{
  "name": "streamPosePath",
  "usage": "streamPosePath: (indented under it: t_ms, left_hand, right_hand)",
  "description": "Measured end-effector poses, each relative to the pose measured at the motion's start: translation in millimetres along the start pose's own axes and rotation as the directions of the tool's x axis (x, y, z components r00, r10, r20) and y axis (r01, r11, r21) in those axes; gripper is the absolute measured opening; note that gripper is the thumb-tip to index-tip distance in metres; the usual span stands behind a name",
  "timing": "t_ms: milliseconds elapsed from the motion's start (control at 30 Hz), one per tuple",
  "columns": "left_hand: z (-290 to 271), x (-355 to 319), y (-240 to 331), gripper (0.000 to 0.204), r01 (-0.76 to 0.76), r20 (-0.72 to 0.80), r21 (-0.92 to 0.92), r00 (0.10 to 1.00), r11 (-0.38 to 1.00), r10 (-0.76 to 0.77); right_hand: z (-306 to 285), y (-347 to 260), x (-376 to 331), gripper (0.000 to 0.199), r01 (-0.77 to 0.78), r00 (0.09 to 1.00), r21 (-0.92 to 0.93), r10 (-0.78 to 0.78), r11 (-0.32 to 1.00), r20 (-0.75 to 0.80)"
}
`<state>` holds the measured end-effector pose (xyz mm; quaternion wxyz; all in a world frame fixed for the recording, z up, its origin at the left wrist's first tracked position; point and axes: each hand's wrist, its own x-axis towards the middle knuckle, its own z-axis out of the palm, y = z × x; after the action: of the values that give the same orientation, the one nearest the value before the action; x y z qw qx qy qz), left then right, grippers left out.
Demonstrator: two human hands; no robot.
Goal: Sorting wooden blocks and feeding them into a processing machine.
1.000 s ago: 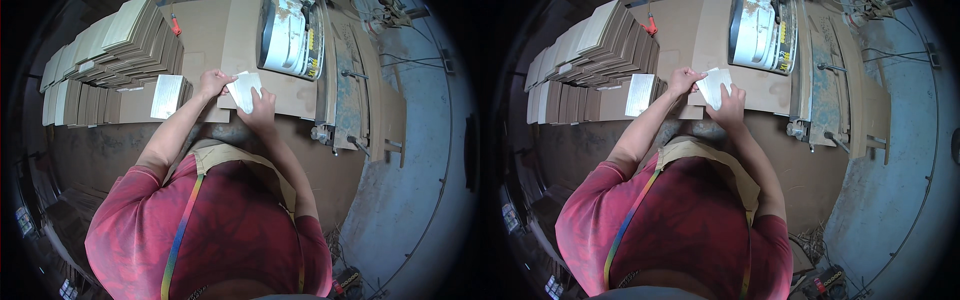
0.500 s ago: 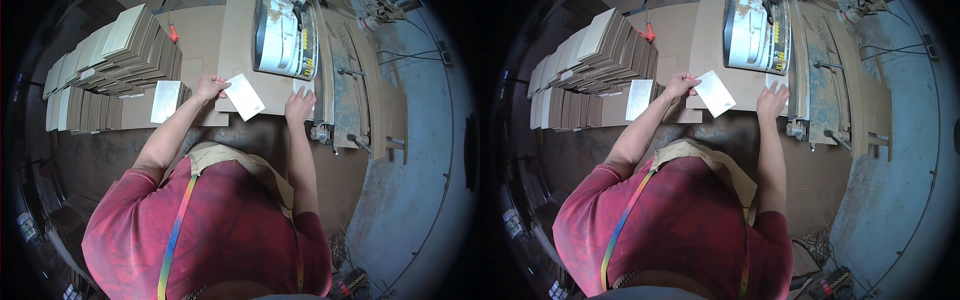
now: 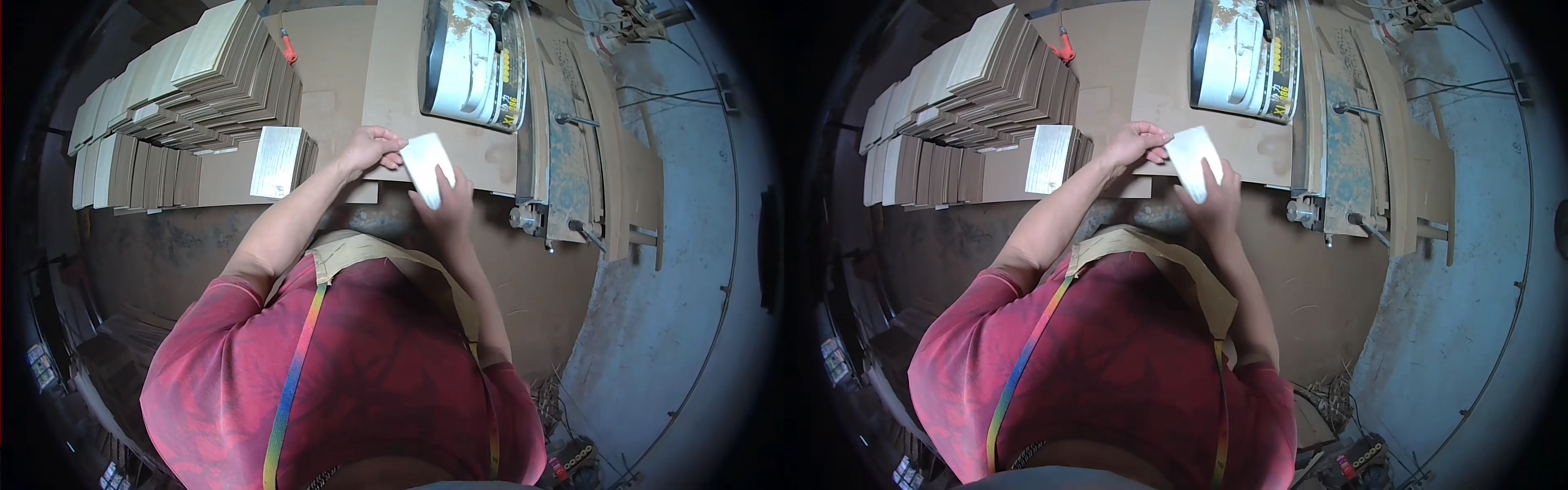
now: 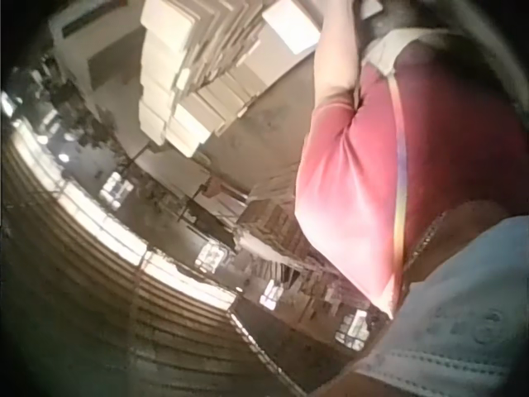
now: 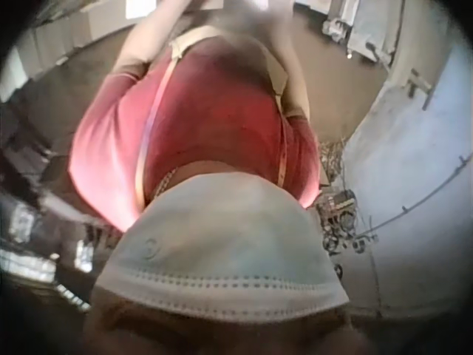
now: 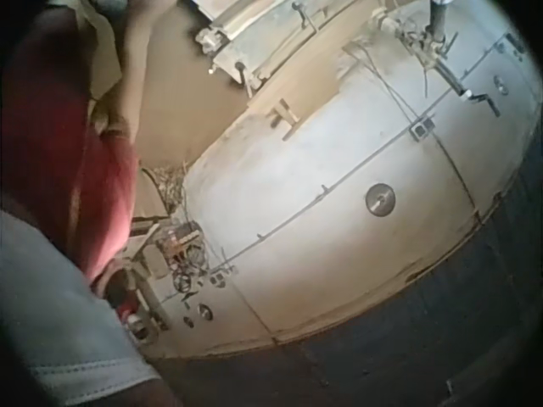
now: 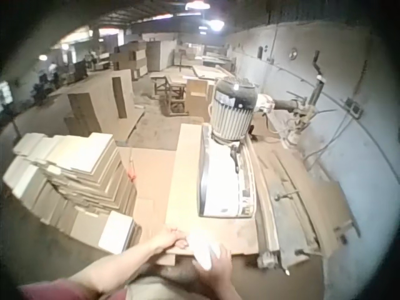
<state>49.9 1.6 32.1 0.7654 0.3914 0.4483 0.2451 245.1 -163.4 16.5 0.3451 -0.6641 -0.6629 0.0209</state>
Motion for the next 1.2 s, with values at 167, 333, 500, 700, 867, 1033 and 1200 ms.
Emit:
streamPosePath:
  t_ms: [167, 333, 500, 700, 867, 1033, 1200]
  left_hand:
    - [3, -18, 3, 0.018, -0.030, 0.034, -0.037, 0.999, 0.999, 0.031]
    - [-28, -51, 24, 0.017, -0.075, -0.076, -0.011, 0.994, 0.997, 0.074]
    - [-80, -94, 32, 0.020, -0.179, -0.248, 0.056, 0.950, 0.982, 0.188]
    - [-144, -145, 16, 0.028, -0.135, -0.594, 0.337, 0.738, 0.932, 0.321]
    - [-161, -170, -28, 0.053, 0.054, -0.693, 0.461, 0.645, 0.886, 0.322]
    - [-140, -118, -22, 0.076, 0.287, -0.520, 0.528, 0.853, 0.799, 0.038]
    - [-131, -75, -96, 0.072, 0.190, -0.452, 0.539, 0.887, 0.821, 0.091]
  right_hand:
    - [-27, 54, -13, 0.066, -0.298, 0.952, -0.376, 0.242, 0.877, -0.189]
    - [12, 105, -3, 0.056, -0.288, 0.947, -0.564, 0.143, 0.774, -0.286]
    - [22, 123, 47, 0.049, -0.316, 0.942, -0.533, 0.195, 0.784, -0.273]
    - [-6, 102, 71, 0.036, -0.162, 0.962, -0.215, 0.105, 0.963, -0.253]
    - [8, -35, 61, 0.030, -0.202, 0.841, 0.405, -0.054, 0.892, 0.538]
    - [111, -60, 72, 0.045, -0.728, 0.264, 0.235, -0.053, 0.644, 0.963]
    - [152, -60, 39, 0.071, -0.676, 0.287, 0.150, 0.070, 0.722, 0.955]
